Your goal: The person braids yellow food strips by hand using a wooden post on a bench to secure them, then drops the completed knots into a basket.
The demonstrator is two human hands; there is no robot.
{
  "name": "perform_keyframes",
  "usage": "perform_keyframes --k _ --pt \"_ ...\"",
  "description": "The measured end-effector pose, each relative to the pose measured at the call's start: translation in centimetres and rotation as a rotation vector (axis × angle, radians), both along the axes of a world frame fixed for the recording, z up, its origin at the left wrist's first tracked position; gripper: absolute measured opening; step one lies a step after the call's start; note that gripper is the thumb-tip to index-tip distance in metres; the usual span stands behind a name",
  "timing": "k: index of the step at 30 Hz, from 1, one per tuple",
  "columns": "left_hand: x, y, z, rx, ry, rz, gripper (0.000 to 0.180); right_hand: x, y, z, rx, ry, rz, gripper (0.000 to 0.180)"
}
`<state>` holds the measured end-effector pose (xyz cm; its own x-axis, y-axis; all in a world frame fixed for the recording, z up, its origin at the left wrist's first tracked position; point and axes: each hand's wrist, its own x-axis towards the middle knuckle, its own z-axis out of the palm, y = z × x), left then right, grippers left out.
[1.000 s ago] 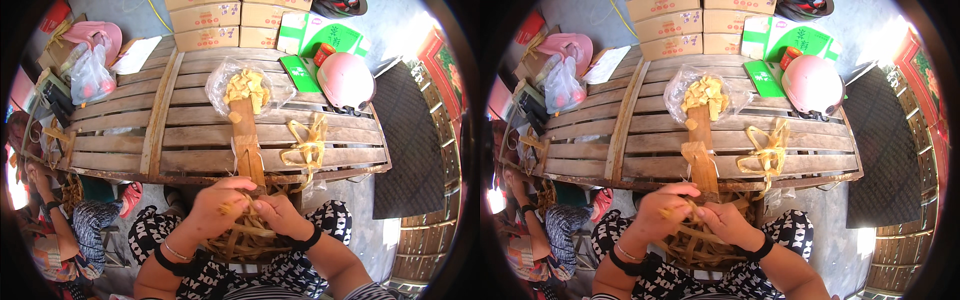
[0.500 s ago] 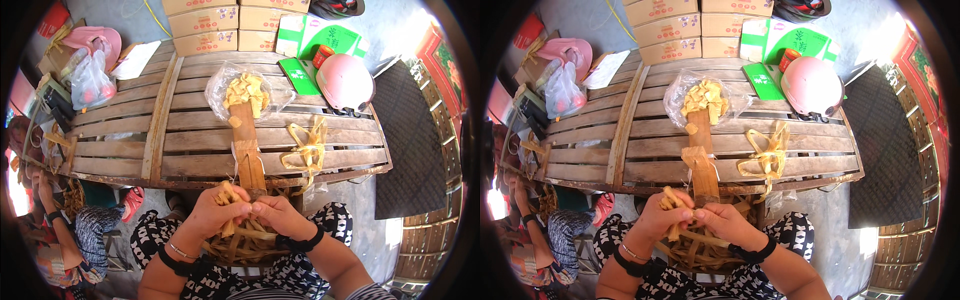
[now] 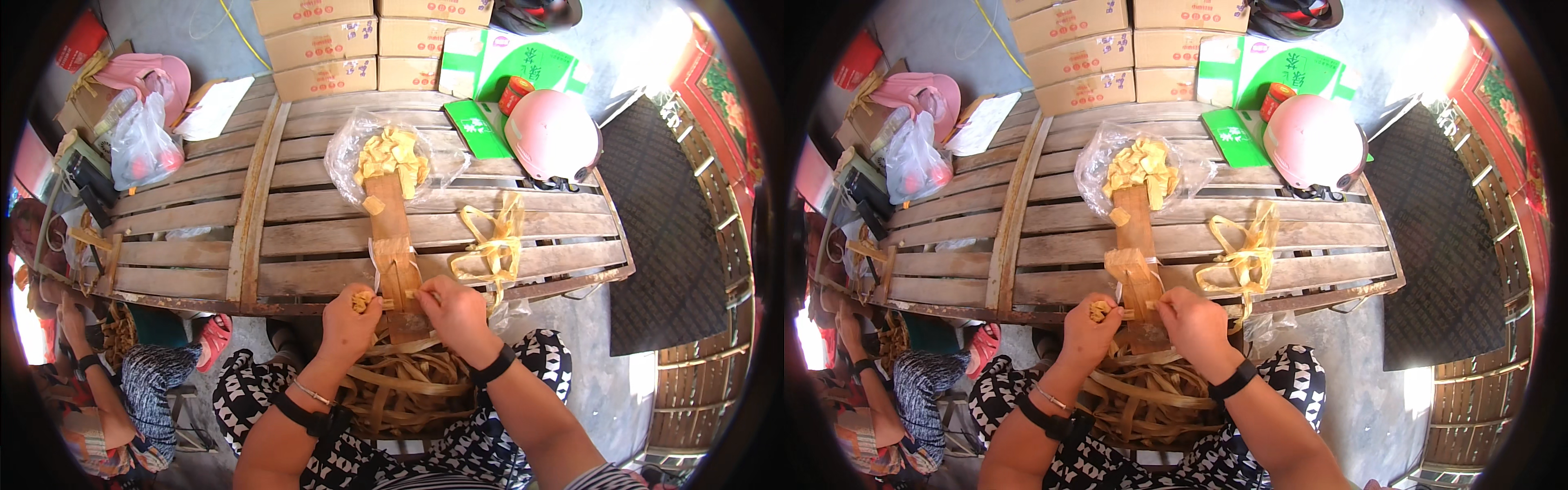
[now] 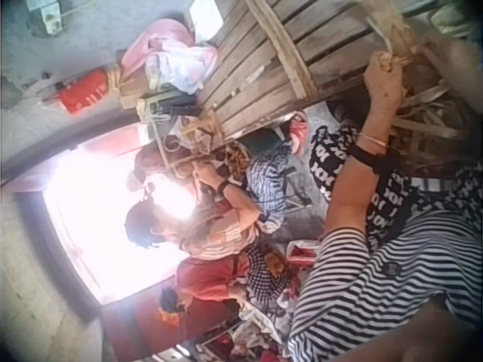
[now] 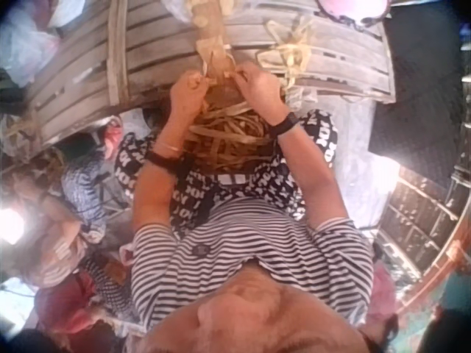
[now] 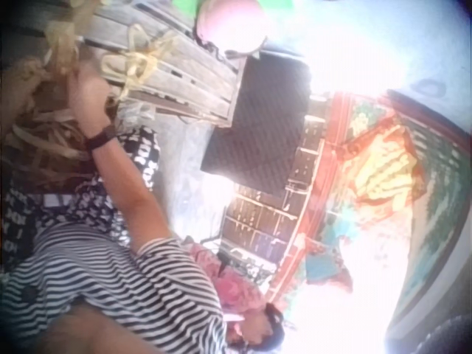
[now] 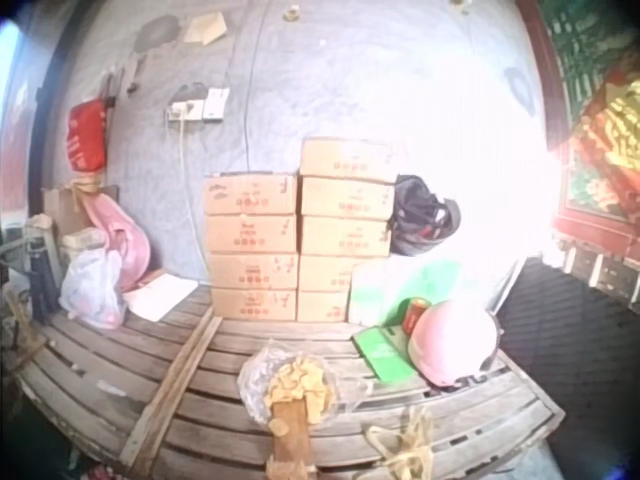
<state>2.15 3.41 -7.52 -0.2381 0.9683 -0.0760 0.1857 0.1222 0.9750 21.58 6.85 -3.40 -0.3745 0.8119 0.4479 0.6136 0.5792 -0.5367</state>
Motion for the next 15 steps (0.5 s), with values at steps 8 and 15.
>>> perform_keyframes --k 8,15 --pt "1.6 -2.1 3.9 0.008 -0.040 -0.493 0.027 2.1 0.8 -0.1 -0.545 0.514 -0.177 0.014" --pt "4.9 -2.9 2.7 -0.087 0.274 -0.934 0.040 0.7 5.1 5.1 -0.777 0.636 -0.164 0.020"
